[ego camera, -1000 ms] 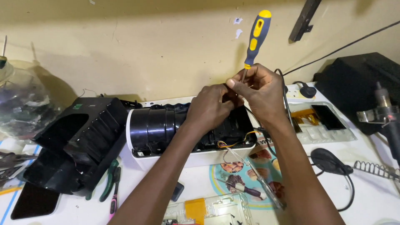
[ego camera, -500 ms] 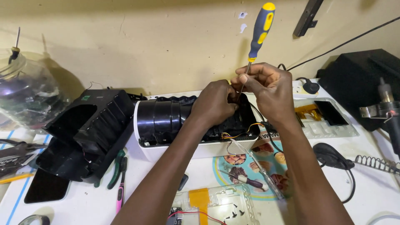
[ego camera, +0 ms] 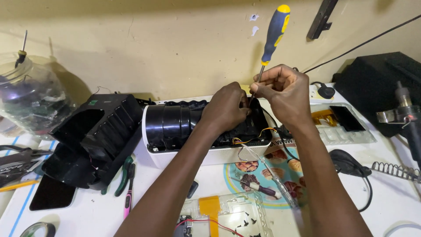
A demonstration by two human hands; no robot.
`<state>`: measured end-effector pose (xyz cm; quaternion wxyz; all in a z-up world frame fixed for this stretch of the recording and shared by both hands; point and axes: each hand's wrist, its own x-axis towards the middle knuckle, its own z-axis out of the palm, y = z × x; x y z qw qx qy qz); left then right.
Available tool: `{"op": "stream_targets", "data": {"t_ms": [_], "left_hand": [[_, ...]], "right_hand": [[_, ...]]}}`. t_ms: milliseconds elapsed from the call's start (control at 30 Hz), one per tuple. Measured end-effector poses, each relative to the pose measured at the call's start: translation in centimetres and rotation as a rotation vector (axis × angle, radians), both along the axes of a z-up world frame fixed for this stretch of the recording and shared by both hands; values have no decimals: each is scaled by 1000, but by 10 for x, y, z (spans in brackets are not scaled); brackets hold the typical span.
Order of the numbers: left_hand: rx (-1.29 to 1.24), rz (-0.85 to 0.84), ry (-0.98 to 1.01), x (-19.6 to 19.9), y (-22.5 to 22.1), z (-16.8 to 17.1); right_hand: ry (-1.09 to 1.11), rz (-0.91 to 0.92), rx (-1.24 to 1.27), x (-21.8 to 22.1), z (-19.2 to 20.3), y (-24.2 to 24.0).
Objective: Disassembling the internal components of an electronic device, including removing a speaker and a display screen using a screwdriver.
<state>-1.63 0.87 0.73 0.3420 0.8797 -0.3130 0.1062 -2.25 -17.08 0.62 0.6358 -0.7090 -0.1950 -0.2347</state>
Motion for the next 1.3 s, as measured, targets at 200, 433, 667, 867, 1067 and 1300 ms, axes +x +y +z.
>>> {"op": "stream_targets", "data": {"t_ms": [200,433,667,867,1067,1300], "left_hand": [[28,-39,3,3,-1,0],[60,17,-29,9,-4,-10],[8,-23,-16,9,-3,-7],[6,-55,-29,11,2,-8],[161,133,89,18,-12,-17],[133,70,-21,21,-13,-26]], "right_hand": [[22,33,-42,-17,17,13],[-15,-8,-64,-5,2,10],[45,37,-40,-13,12,12],[27,-1,-67,-8,5,9],[81,-96,-24,-17,13,13],[48,-49,-101,-16,11,6]]}}
